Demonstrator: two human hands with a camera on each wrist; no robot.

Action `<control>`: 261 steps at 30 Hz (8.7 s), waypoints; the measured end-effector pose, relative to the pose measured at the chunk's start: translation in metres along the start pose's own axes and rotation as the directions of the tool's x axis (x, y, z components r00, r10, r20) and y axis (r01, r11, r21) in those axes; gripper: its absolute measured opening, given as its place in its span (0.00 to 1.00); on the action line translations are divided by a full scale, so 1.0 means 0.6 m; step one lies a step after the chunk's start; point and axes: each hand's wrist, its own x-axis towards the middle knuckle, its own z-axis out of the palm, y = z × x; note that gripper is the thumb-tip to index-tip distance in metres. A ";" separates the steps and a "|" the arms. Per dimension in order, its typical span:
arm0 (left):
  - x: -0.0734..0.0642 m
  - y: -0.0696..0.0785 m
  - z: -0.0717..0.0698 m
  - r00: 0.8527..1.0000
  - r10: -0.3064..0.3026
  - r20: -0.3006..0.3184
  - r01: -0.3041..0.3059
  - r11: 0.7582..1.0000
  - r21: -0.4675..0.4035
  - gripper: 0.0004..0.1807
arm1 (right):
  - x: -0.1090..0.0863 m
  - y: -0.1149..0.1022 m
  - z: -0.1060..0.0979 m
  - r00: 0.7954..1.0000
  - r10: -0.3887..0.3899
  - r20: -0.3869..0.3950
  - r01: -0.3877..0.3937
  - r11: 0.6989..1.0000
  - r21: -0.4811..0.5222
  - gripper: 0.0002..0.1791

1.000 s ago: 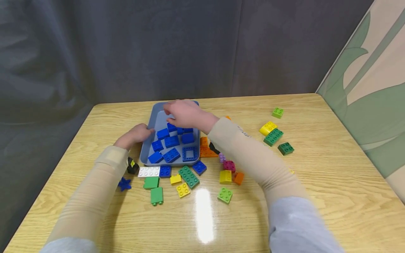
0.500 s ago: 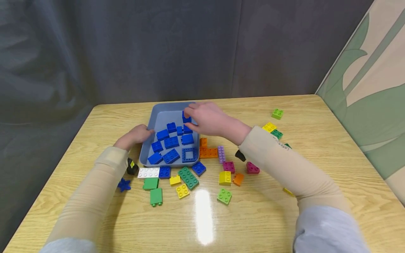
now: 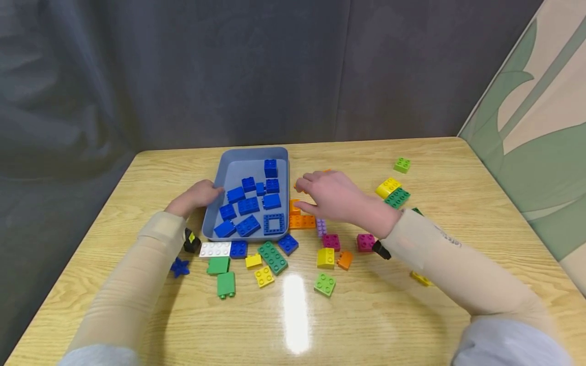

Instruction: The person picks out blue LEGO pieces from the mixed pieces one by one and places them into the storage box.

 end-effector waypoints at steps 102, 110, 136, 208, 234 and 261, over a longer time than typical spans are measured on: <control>-0.001 0.002 0.000 1.000 0.014 -0.019 -0.013 1.000 0.013 0.21 | 0.002 -0.023 -0.005 0.926 0.231 0.300 -0.244 0.970 0.007 0.21; -0.002 0.003 0.001 1.000 0.011 -0.020 -0.011 1.000 0.021 0.20 | 0.033 -0.005 -0.015 0.960 0.185 0.212 -0.194 0.981 0.026 0.20; 0.003 0.009 0.002 1.000 -0.004 -0.012 0.004 1.000 0.008 0.20 | 0.209 0.008 0.032 0.962 0.171 0.212 -0.181 0.983 0.029 0.24; -0.001 0.005 -0.001 1.000 -0.012 0.001 0.013 0.999 -0.036 0.18 | 0.210 0.064 0.055 0.928 0.353 0.121 -0.356 0.935 0.005 0.25; -0.007 0.007 -0.005 0.999 0.033 -0.024 -0.032 0.999 0.029 0.21 | 0.091 0.039 0.069 0.831 0.409 0.378 -0.475 0.874 0.100 0.27; -0.005 0.006 0.000 1.000 0.023 -0.020 -0.023 1.000 0.017 0.21 | 0.119 0.032 0.100 0.815 0.413 0.407 -0.541 0.794 0.278 0.17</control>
